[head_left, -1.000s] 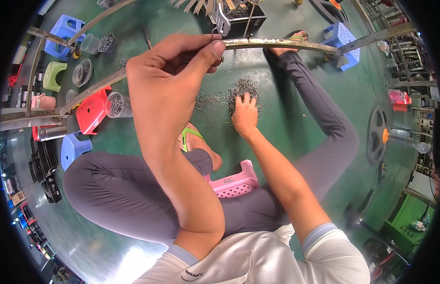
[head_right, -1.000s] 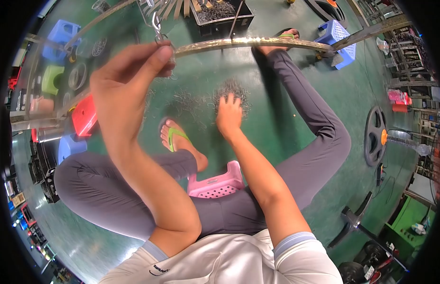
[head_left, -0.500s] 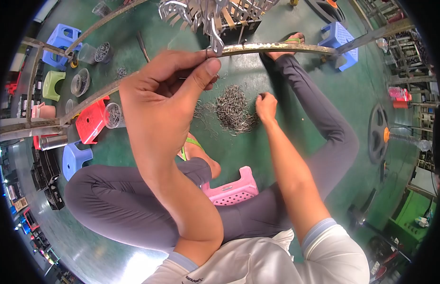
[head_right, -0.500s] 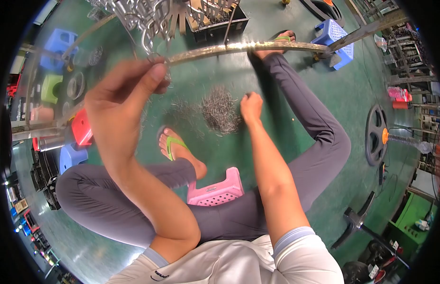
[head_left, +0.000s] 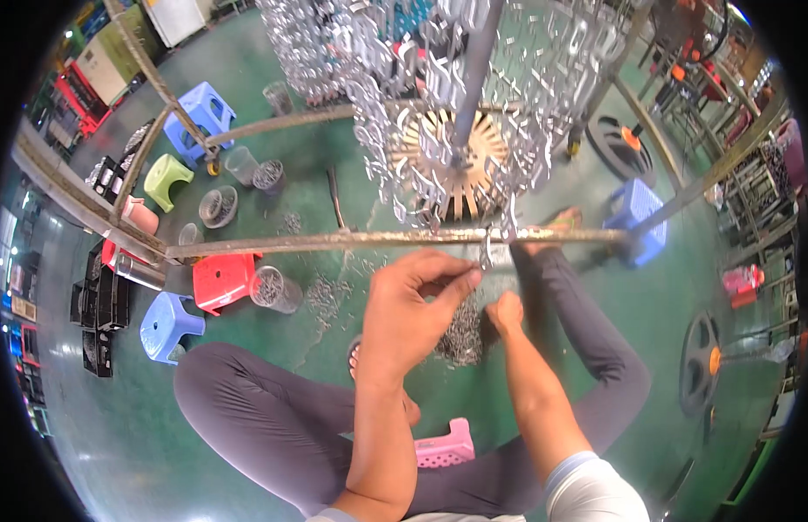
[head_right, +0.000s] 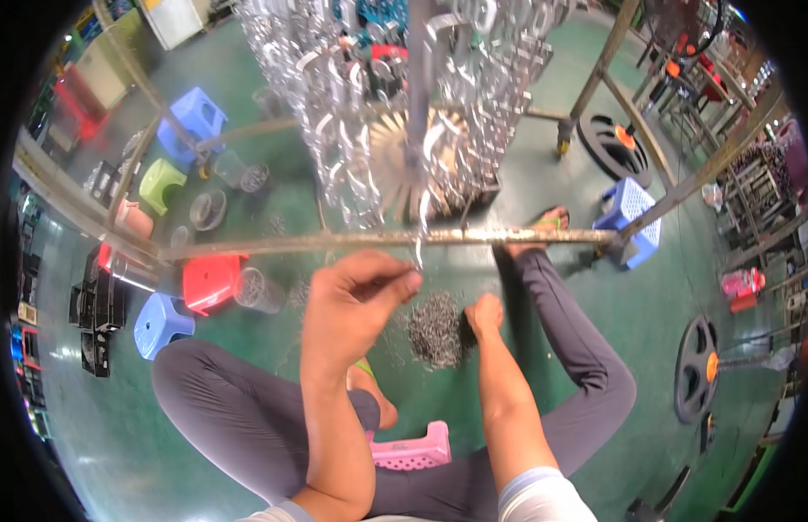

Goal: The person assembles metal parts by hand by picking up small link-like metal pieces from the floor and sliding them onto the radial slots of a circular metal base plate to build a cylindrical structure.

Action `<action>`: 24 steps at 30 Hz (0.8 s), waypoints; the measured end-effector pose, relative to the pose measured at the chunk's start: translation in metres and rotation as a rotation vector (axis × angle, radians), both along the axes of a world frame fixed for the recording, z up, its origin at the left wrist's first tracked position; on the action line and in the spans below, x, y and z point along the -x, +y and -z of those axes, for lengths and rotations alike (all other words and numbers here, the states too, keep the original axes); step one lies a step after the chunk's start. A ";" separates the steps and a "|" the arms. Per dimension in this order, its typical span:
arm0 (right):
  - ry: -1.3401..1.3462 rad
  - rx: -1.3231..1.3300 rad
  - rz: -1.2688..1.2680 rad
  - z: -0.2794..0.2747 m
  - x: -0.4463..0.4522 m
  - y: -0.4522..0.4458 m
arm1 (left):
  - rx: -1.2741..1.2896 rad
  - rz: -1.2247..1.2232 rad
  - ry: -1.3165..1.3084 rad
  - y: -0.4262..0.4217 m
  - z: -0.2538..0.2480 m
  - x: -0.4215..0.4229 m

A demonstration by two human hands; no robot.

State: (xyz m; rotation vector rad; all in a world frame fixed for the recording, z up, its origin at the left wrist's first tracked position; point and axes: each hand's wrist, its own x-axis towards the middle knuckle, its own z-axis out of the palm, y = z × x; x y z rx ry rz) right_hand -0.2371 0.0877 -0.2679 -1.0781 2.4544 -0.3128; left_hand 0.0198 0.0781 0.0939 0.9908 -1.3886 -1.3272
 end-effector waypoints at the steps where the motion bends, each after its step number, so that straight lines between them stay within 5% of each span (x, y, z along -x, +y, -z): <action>1: -0.028 0.025 0.019 -0.001 0.002 0.003 | 0.005 0.008 -0.020 0.001 -0.005 -0.001; 17: -0.662 0.974 -0.214 -0.297 -0.069 0.048 | -0.080 -0.025 -0.034 0.003 -0.003 -0.020; 24: -0.591 1.053 -0.400 -0.336 -0.105 0.066 | -0.051 0.097 0.141 0.003 0.006 -0.021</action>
